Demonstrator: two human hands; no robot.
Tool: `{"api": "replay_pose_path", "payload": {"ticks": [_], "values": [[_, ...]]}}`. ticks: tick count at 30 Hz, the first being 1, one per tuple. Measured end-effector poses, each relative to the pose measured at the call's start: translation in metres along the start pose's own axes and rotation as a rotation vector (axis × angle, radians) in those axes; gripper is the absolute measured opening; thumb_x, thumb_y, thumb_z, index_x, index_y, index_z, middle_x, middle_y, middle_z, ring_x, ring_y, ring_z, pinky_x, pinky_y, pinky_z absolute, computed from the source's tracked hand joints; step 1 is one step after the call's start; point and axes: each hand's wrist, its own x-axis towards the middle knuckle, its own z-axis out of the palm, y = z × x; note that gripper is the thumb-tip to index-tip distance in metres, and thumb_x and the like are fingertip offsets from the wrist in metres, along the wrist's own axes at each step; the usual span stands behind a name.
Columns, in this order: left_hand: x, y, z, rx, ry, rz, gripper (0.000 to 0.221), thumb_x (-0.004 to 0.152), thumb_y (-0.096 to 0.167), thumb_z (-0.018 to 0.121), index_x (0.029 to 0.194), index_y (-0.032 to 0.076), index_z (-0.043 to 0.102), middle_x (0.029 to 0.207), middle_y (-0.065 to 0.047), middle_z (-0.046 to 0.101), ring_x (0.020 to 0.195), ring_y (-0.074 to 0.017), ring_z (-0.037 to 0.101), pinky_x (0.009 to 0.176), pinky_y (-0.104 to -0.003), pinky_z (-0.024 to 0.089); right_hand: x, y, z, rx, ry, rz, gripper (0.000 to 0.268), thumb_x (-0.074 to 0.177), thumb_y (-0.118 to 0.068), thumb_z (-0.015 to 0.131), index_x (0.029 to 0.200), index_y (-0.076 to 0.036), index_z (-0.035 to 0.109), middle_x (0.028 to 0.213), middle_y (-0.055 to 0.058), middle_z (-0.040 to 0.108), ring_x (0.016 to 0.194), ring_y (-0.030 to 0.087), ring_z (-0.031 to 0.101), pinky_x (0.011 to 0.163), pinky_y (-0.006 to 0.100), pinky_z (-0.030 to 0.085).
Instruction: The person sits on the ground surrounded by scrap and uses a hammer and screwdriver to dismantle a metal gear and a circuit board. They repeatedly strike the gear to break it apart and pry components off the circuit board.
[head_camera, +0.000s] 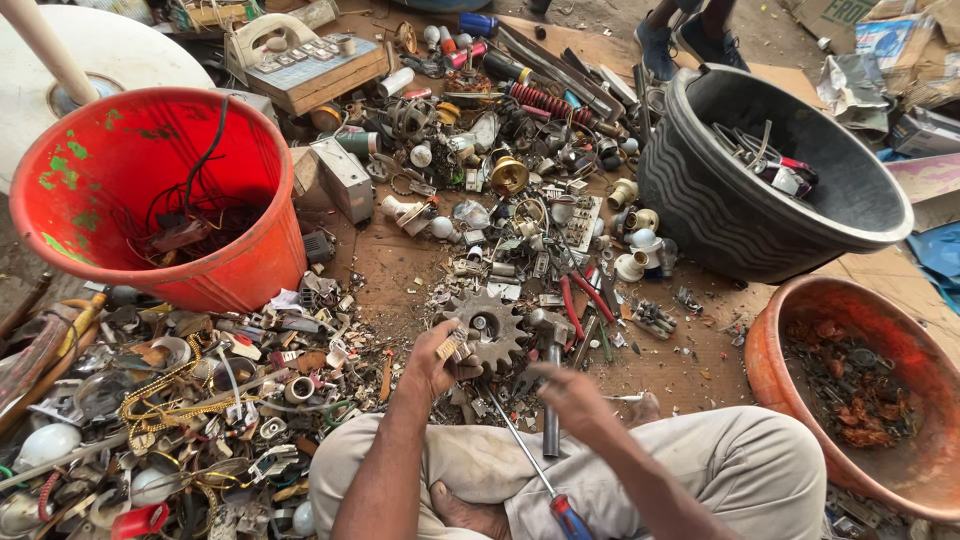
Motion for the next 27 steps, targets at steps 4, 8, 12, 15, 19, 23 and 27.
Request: {"api": "replay_pose_path", "payload": {"ticks": [4,8,12,15,19,23,27], "values": [[0.001,-0.005,-0.007,0.007,-0.051,-0.072,0.03,0.102,0.031,0.054,0.108,0.002,0.058,0.068,-0.014,0.065,0.05,-0.0265,0.064,0.046,-0.046,0.061,-0.006,-0.026,0.028,-0.34,-0.165,-0.174,0.041,0.092,-0.01,0.058,0.132,-0.015,0.065,0.115,0.012,0.069,0.108,0.025,0.066,0.1,0.039,0.053],[0.003,-0.011,-0.01,0.209,-0.009,-0.064,0.034,0.104,0.036,0.059,0.105,0.003,0.066,0.066,-0.009,0.065,0.046,-0.0199,0.059,0.042,-0.037,0.053,0.026,-0.031,0.034,-0.534,-0.014,-0.214,0.039,0.092,-0.009,0.056,0.128,-0.011,0.07,0.108,0.018,0.069,0.106,0.032,0.065,0.097,0.044,0.051],[-0.002,-0.012,-0.002,0.361,-0.114,-0.078,0.045,0.105,0.047,0.051,0.097,0.005,0.066,0.064,-0.005,0.063,0.045,-0.0157,0.057,0.041,-0.032,0.049,0.057,-0.021,0.037,-0.338,0.127,-0.396,0.035,0.1,-0.009,0.048,0.125,-0.008,0.073,0.105,0.012,0.069,0.093,0.024,0.066,0.082,0.04,0.056],[-0.007,-0.008,0.005,0.352,-0.159,-0.102,0.051,0.105,0.047,0.046,0.099,0.002,0.07,0.06,-0.002,0.057,0.045,-0.015,0.057,0.043,-0.035,0.052,0.069,-0.017,0.042,0.187,0.274,0.129,0.032,0.104,-0.016,0.052,0.134,-0.014,0.065,0.086,0.01,0.065,0.066,0.02,0.053,0.06,0.039,0.046],[-0.014,-0.001,0.012,0.32,-0.118,-0.078,0.038,0.105,0.036,0.045,0.103,0.007,0.069,0.068,-0.004,0.065,0.052,-0.0154,0.058,0.051,-0.036,0.055,0.071,0.001,0.041,0.232,0.173,0.081,0.032,0.101,-0.017,0.058,0.129,-0.01,0.072,0.081,0.01,0.063,0.061,0.015,0.051,0.055,0.032,0.043],[-0.011,-0.001,0.012,0.357,-0.046,-0.053,0.034,0.104,0.034,0.046,0.092,0.009,0.066,0.067,-0.003,0.063,0.051,-0.0154,0.053,0.046,-0.032,0.044,0.056,0.011,0.047,-0.102,0.237,-0.374,0.031,0.1,-0.019,0.063,0.127,-0.006,0.072,0.101,0.014,0.074,0.084,0.02,0.065,0.075,0.036,0.052],[0.0,-0.01,0.008,0.438,-0.054,0.004,0.039,0.104,0.038,0.046,0.083,0.01,0.063,0.065,0.0,0.058,0.052,-0.0132,0.049,0.047,-0.029,0.04,0.047,-0.01,0.041,-0.404,0.275,-0.365,0.032,0.1,-0.026,0.059,0.124,-0.01,0.072,0.108,0.016,0.074,0.097,0.032,0.068,0.085,0.045,0.053]]}}
